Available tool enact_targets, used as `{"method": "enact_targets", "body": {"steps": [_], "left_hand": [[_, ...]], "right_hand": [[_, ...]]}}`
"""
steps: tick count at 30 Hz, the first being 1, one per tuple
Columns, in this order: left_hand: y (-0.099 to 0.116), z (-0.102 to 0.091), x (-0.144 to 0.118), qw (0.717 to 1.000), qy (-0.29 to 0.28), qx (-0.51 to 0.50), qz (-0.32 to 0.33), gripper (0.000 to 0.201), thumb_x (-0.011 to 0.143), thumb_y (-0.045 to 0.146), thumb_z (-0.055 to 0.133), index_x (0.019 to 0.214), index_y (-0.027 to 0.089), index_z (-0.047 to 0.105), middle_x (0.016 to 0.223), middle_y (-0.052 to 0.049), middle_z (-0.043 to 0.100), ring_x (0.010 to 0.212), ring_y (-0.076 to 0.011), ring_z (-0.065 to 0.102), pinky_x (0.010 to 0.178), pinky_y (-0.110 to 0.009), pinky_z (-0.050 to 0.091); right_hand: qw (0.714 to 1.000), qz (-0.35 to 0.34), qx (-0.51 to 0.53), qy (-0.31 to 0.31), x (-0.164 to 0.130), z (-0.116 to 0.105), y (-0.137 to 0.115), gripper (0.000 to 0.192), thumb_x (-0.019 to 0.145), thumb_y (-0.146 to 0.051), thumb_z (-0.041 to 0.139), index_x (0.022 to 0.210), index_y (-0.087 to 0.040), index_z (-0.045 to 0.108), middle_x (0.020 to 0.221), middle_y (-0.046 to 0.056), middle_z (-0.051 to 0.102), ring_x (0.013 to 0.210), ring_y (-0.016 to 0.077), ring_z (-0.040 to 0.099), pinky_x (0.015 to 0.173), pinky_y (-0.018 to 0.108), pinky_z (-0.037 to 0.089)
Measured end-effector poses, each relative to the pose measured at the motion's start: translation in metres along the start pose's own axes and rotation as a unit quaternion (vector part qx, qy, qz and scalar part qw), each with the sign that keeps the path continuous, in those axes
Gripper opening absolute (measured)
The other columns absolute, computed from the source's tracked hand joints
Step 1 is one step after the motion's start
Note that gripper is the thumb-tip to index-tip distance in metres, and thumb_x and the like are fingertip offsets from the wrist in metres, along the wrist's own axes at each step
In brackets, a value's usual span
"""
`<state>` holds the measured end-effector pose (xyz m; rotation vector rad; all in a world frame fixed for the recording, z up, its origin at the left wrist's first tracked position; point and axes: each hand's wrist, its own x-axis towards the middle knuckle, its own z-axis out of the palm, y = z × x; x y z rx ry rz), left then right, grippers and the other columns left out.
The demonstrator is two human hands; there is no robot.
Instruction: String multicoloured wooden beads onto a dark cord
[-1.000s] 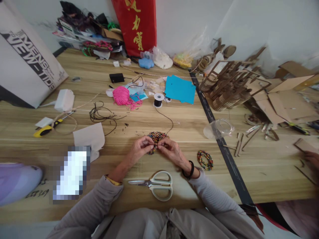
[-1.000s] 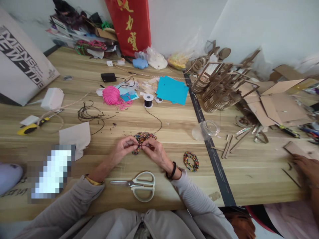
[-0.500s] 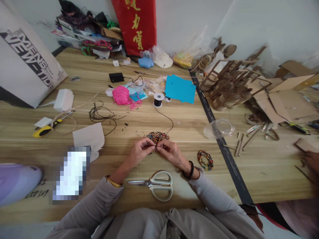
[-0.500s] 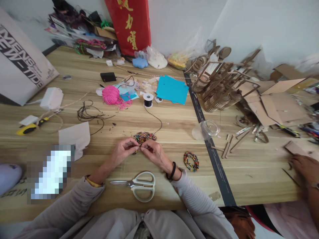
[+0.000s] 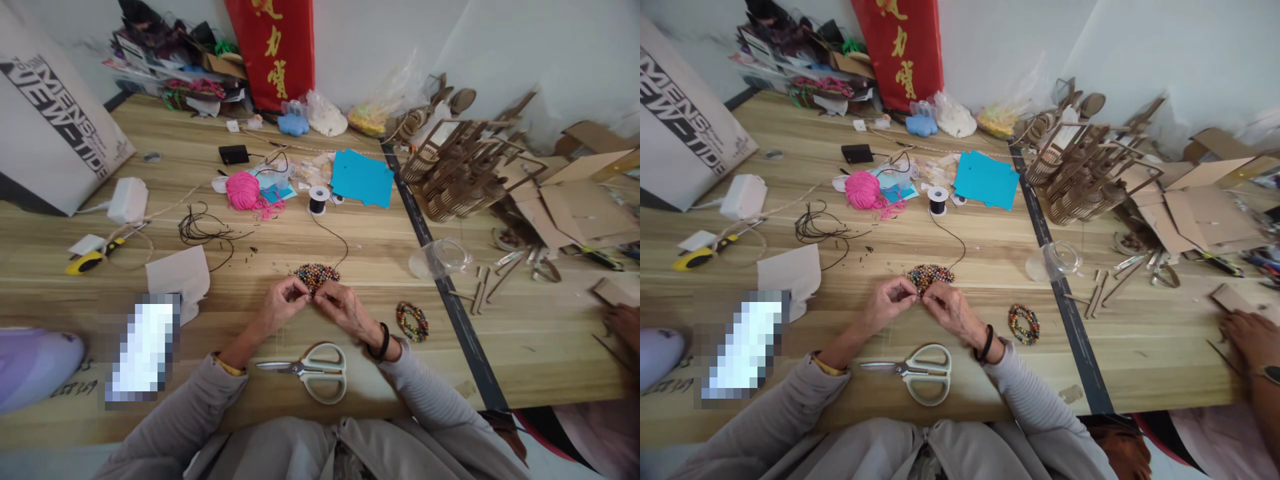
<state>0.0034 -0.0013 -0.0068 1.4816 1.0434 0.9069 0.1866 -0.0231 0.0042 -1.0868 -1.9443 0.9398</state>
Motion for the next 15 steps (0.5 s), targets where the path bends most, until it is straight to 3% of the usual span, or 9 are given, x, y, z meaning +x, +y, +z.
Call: {"method": "enact_targets", "body": {"steps": [7,12,15], "left_hand": [[0.0004,-0.0012,0.0019,0.999,0.015,-0.029,-0.008,0.011,0.067,0.022,0.069,0.068,0.014,0.061,0.066,-0.002,0.065,0.063,-0.0119,0.057,0.060,-0.022,0.044],[0.0003,0.0003,0.0016,0.999,0.033,-0.031,-0.001,0.012,0.068,0.023,0.071,0.070,0.014,0.063,0.068,-0.002,0.066,0.065,-0.0125,0.059,0.063,-0.023,0.047],[0.0013,0.0016,0.0001,0.999,0.024,-0.034,-0.008,0.012,0.069,0.023,0.071,0.071,0.014,0.063,0.068,-0.002,0.066,0.065,-0.0127,0.060,0.064,-0.023,0.047]], "right_hand": [[1.000,0.004,0.001,-0.014,0.0007,-0.0021,0.0029,0.026,0.095,-0.031,0.048,0.077,-0.016,0.060,0.072,0.002,0.057,0.067,0.0121,0.051,0.061,0.023,0.040],[0.997,0.063,0.038,0.040,-0.0012,0.0028,0.0036,0.019,0.090,-0.034,0.056,0.088,-0.016,0.063,0.076,0.003,0.062,0.059,0.0111,0.054,0.053,0.022,0.042],[0.990,0.093,0.096,0.042,-0.0030,0.0073,0.0039,0.020,0.087,-0.035,0.059,0.095,-0.016,0.061,0.076,0.003,0.064,0.051,0.0098,0.056,0.047,0.021,0.043]]}}
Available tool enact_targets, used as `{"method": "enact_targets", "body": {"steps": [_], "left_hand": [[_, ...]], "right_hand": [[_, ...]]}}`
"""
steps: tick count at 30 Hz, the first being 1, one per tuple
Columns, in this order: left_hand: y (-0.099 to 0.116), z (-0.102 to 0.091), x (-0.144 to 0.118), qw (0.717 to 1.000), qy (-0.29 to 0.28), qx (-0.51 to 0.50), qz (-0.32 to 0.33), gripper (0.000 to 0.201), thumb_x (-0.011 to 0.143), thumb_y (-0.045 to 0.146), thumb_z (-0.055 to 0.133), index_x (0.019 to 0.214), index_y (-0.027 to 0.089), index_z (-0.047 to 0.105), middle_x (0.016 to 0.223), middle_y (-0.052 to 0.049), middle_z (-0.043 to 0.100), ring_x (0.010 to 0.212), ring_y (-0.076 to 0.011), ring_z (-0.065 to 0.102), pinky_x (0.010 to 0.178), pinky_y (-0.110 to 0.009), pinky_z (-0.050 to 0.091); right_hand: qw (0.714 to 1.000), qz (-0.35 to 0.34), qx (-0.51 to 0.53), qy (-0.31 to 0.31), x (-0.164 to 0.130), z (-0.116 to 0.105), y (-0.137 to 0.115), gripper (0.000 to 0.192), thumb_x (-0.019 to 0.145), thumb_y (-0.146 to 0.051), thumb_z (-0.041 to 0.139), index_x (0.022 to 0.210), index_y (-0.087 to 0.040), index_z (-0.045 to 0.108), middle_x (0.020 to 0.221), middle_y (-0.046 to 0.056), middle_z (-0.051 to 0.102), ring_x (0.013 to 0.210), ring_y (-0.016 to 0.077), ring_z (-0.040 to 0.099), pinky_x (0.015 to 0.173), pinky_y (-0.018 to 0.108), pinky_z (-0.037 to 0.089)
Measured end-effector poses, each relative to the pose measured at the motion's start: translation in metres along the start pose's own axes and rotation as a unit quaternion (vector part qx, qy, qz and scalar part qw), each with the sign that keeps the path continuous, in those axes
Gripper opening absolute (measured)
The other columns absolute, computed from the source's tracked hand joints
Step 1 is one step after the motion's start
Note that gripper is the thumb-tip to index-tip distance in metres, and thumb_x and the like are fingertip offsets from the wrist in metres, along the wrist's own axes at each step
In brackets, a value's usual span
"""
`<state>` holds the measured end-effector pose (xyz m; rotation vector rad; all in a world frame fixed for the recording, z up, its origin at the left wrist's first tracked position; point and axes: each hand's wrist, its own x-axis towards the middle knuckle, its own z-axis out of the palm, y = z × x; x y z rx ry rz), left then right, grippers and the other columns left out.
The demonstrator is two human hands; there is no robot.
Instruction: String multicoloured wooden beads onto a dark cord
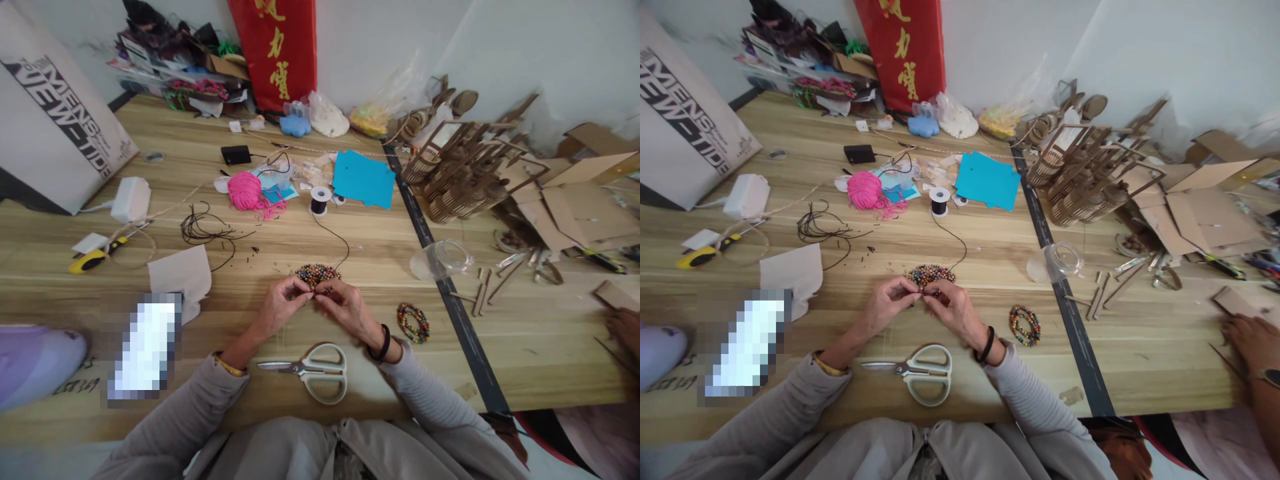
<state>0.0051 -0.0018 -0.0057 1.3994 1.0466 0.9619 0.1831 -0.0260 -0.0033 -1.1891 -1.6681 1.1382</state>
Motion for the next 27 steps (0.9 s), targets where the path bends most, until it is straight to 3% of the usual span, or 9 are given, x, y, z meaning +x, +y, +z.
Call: {"method": "enact_targets", "body": {"steps": [6,10,16,22,27], "left_hand": [[0.003,-0.001,-0.002,1.000,-0.019,0.018,-0.008,0.012,0.073,0.025,0.066,0.072,0.013,0.066,0.069,-0.003,0.067,0.065,-0.0128,0.059,0.063,-0.023,0.047],[0.002,-0.003,-0.001,0.999,-0.035,0.004,-0.012,0.015,0.079,0.026,0.061,0.084,0.014,0.068,0.077,-0.004,0.069,0.071,-0.0139,0.062,0.065,-0.024,0.049],[-0.004,-0.002,-0.001,0.998,-0.057,0.014,0.007,0.020,0.075,0.021,0.064,0.094,0.014,0.069,0.087,-0.007,0.073,0.080,-0.0168,0.066,0.076,-0.028,0.052],[-0.001,-0.004,-0.001,0.991,-0.039,0.111,0.065,0.012,0.076,0.020,0.066,0.086,0.015,0.071,0.083,-0.007,0.071,0.078,-0.0175,0.064,0.077,-0.030,0.050],[0.005,-0.005,0.001,0.984,-0.034,0.123,0.126,0.006,0.076,0.021,0.068,0.074,0.015,0.069,0.086,-0.008,0.067,0.085,-0.0192,0.062,0.082,-0.032,0.049]], "right_hand": [[0.997,-0.036,-0.061,0.015,0.001,-0.001,0.004,0.015,0.087,-0.031,0.060,0.087,-0.017,0.065,0.076,0.003,0.067,0.063,0.0121,0.058,0.057,0.023,0.045],[0.999,-0.033,-0.036,0.016,0.003,-0.003,0.007,0.015,0.087,-0.030,0.059,0.092,-0.018,0.067,0.082,0.005,0.068,0.071,0.0148,0.059,0.062,0.025,0.046],[0.998,-0.058,-0.022,0.019,0.005,-0.004,0.012,0.017,0.087,-0.032,0.059,0.087,-0.018,0.068,0.080,0.005,0.064,0.074,0.0159,0.058,0.064,0.027,0.045],[0.998,-0.062,-0.019,0.011,0.005,-0.004,0.011,0.022,0.089,-0.038,0.058,0.086,-0.018,0.068,0.079,0.005,0.064,0.072,0.0151,0.057,0.065,0.026,0.045],[0.998,-0.059,-0.015,0.007,0.005,-0.004,0.009,0.023,0.089,-0.038,0.058,0.086,-0.017,0.067,0.080,0.005,0.065,0.073,0.0154,0.058,0.066,0.027,0.045]]}}
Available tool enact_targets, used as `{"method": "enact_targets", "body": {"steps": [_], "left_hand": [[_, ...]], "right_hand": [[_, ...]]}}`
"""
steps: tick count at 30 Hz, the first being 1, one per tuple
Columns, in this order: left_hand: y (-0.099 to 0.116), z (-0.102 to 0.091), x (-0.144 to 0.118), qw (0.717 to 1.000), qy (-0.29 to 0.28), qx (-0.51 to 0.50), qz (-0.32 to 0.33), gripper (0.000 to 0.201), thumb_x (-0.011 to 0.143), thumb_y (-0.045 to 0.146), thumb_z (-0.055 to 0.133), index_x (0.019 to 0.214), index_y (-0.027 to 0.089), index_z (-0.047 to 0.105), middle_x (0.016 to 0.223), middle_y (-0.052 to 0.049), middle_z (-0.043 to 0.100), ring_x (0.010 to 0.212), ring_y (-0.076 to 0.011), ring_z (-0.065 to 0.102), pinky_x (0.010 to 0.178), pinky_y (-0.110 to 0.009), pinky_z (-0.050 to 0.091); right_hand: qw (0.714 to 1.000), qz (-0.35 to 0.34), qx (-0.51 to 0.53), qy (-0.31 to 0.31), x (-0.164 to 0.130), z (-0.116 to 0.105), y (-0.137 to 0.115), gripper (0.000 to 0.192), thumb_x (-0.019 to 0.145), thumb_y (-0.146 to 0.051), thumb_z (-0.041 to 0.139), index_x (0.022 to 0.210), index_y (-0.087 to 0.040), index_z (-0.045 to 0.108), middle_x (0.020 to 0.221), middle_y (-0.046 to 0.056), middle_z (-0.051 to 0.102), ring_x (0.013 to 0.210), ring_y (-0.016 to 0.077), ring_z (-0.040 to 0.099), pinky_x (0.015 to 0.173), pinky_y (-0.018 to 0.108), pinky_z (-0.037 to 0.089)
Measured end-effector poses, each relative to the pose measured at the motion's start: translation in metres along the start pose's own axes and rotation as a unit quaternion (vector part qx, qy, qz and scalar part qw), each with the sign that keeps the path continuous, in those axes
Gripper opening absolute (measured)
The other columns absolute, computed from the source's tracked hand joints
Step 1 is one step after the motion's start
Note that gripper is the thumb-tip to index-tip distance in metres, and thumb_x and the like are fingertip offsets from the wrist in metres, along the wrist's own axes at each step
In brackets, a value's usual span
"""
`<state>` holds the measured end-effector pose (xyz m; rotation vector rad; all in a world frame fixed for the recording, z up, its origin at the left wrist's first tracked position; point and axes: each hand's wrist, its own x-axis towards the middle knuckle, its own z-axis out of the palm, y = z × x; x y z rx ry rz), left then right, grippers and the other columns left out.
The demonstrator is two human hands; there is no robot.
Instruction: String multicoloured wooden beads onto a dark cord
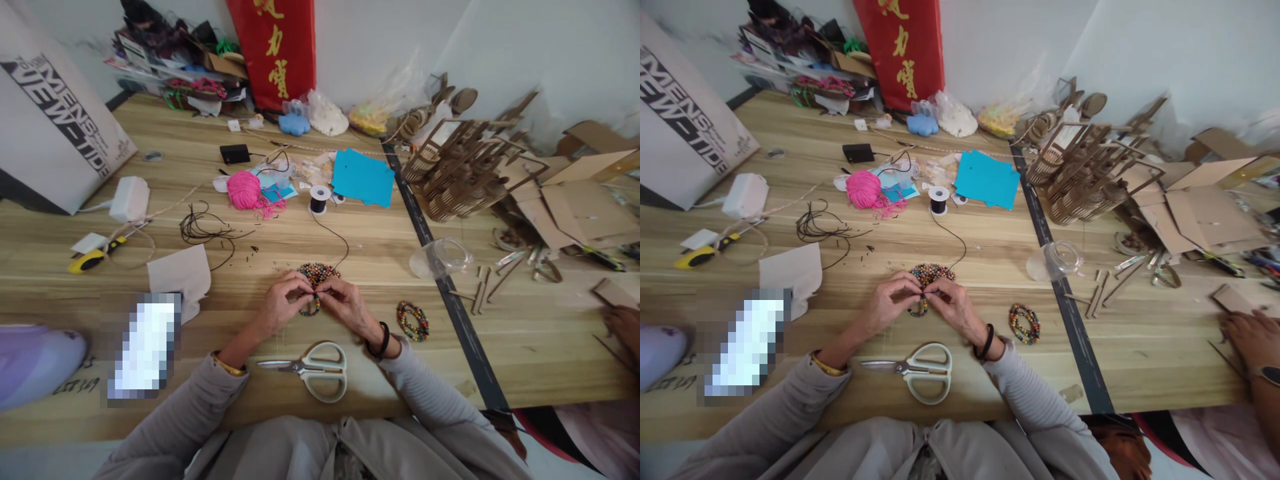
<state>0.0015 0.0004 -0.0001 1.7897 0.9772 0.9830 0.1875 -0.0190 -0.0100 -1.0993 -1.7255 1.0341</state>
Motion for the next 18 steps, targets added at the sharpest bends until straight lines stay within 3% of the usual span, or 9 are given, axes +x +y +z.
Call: {"method": "enact_targets", "body": {"steps": [7,10,13,18], "left_hand": [[0.000,0.001,-0.002,0.998,0.003,-0.024,-0.065,0.003,0.073,0.018,0.066,0.074,0.015,0.066,0.076,-0.005,0.069,0.074,-0.0164,0.064,0.073,-0.028,0.049],[0.002,0.002,-0.002,0.996,0.013,-0.038,-0.078,0.005,0.072,0.019,0.066,0.073,0.014,0.064,0.074,-0.005,0.069,0.071,-0.0157,0.064,0.069,-0.026,0.050],[0.003,0.003,-0.002,0.995,0.012,-0.050,-0.087,0.007,0.072,0.020,0.066,0.074,0.014,0.064,0.073,-0.004,0.068,0.069,-0.0147,0.063,0.068,-0.025,0.051],[0.002,0.005,-0.003,0.995,0.019,-0.056,-0.085,0.008,0.072,0.020,0.066,0.076,0.014,0.064,0.074,-0.003,0.068,0.070,-0.0141,0.063,0.069,-0.024,0.051]], "right_hand": [[0.999,-0.026,-0.030,0.018,-0.001,0.001,-0.004,0.018,0.089,-0.033,0.056,0.098,-0.018,0.062,0.093,0.008,0.062,0.071,0.0145,0.055,0.059,0.025,0.045],[0.996,-0.061,-0.060,0.034,-0.003,0.000,-0.009,0.017,0.088,-0.028,0.056,0.103,-0.019,0.058,0.101,0.010,0.059,0.077,0.0162,0.056,0.063,0.028,0.048],[0.989,-0.108,-0.093,0.032,-0.005,0.001,-0.011,0.014,0.086,-0.025,0.057,0.099,-0.019,0.056,0.098,0.009,0.058,0.082,0.0183,0.057,0.068,0.031,0.050],[0.979,-0.137,-0.146,0.025,-0.008,0.003,-0.008,0.013,0.086,-0.024,0.059,0.097,-0.021,0.053,0.094,0.008,0.058,0.076,0.0164,0.055,0.063,0.028,0.048]]}}
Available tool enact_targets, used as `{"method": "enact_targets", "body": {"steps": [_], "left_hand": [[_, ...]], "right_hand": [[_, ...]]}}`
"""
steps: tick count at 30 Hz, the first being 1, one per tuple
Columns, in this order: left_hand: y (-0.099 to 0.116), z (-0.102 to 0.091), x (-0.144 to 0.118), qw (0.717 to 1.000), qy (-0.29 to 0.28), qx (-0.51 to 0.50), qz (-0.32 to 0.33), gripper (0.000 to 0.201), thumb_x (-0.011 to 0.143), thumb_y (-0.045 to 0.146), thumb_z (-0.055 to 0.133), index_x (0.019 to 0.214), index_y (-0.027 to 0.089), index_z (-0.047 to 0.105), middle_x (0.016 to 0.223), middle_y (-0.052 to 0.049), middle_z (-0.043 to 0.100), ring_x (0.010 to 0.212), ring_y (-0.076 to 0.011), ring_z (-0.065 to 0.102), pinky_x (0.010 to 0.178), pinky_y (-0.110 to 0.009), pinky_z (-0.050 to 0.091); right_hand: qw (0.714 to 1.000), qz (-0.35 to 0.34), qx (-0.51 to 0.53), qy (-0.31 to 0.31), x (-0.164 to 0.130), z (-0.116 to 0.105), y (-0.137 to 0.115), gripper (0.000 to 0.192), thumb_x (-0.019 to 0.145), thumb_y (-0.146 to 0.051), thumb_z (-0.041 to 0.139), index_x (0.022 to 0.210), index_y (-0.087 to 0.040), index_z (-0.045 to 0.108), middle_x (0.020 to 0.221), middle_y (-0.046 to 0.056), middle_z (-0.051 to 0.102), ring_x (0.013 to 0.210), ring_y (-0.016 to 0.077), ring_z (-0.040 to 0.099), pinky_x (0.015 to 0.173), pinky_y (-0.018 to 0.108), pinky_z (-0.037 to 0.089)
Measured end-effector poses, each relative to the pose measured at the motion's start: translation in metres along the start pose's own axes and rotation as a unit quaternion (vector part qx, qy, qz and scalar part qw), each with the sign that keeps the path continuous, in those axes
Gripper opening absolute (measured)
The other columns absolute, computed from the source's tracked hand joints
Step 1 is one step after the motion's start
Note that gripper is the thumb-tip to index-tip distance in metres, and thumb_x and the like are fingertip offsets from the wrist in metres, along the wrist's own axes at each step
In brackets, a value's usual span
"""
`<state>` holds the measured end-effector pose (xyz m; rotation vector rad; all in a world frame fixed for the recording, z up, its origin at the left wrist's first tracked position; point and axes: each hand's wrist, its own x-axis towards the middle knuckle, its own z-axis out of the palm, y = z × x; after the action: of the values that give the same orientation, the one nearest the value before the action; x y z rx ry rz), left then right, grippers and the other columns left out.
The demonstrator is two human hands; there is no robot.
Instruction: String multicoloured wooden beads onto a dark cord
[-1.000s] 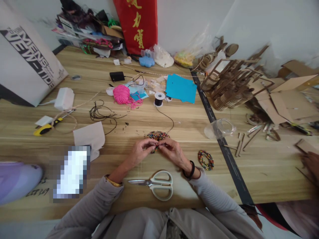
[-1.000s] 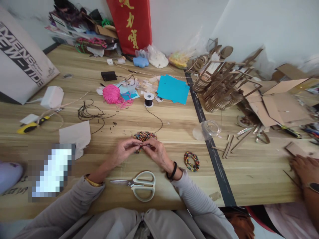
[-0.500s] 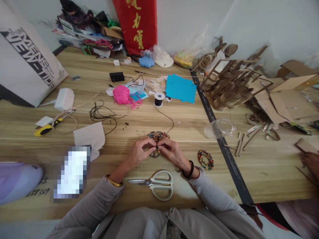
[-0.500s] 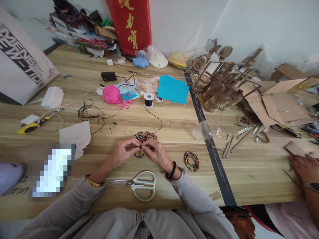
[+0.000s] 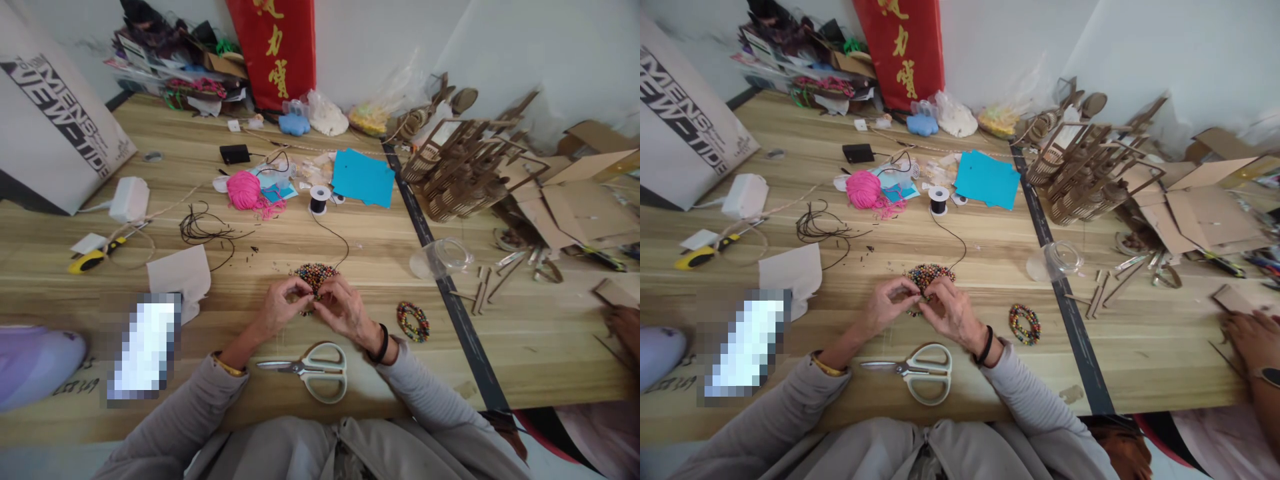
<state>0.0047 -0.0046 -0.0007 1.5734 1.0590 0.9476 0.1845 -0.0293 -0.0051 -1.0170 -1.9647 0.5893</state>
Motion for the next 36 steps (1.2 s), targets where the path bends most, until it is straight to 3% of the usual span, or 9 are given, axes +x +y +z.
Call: {"method": "enact_targets", "body": {"steps": [5,27,36], "left_hand": [[-0.0040,0.0000,-0.0009,1.000,-0.003,0.018,0.009,0.009,0.073,0.020,0.066,0.081,0.015,0.067,0.076,-0.004,0.069,0.070,-0.0144,0.063,0.069,-0.025,0.051],[-0.0022,-0.0008,0.0012,0.997,-0.013,0.039,0.062,0.006,0.076,0.020,0.064,0.077,0.016,0.068,0.076,-0.005,0.068,0.076,-0.0167,0.061,0.074,-0.028,0.047],[-0.0032,-0.0002,0.0011,0.998,-0.022,0.022,0.062,0.007,0.077,0.018,0.062,0.075,0.015,0.068,0.077,-0.006,0.068,0.075,-0.0169,0.062,0.073,-0.028,0.048]], "right_hand": [[1.000,0.000,-0.019,-0.004,-0.0015,0.0015,0.0030,0.005,0.091,-0.020,0.053,0.096,-0.021,0.054,0.090,0.007,0.059,0.076,0.0157,0.057,0.064,0.027,0.048],[0.999,-0.010,-0.032,-0.035,-0.0001,-0.0002,0.0017,0.011,0.093,-0.020,0.046,0.093,-0.020,0.058,0.089,0.008,0.061,0.081,0.0172,0.058,0.070,0.029,0.049],[1.000,-0.014,-0.020,-0.009,-0.0001,0.0034,-0.0002,0.013,0.093,-0.019,0.047,0.086,-0.020,0.058,0.087,0.008,0.060,0.077,0.0163,0.057,0.066,0.028,0.047]]}}
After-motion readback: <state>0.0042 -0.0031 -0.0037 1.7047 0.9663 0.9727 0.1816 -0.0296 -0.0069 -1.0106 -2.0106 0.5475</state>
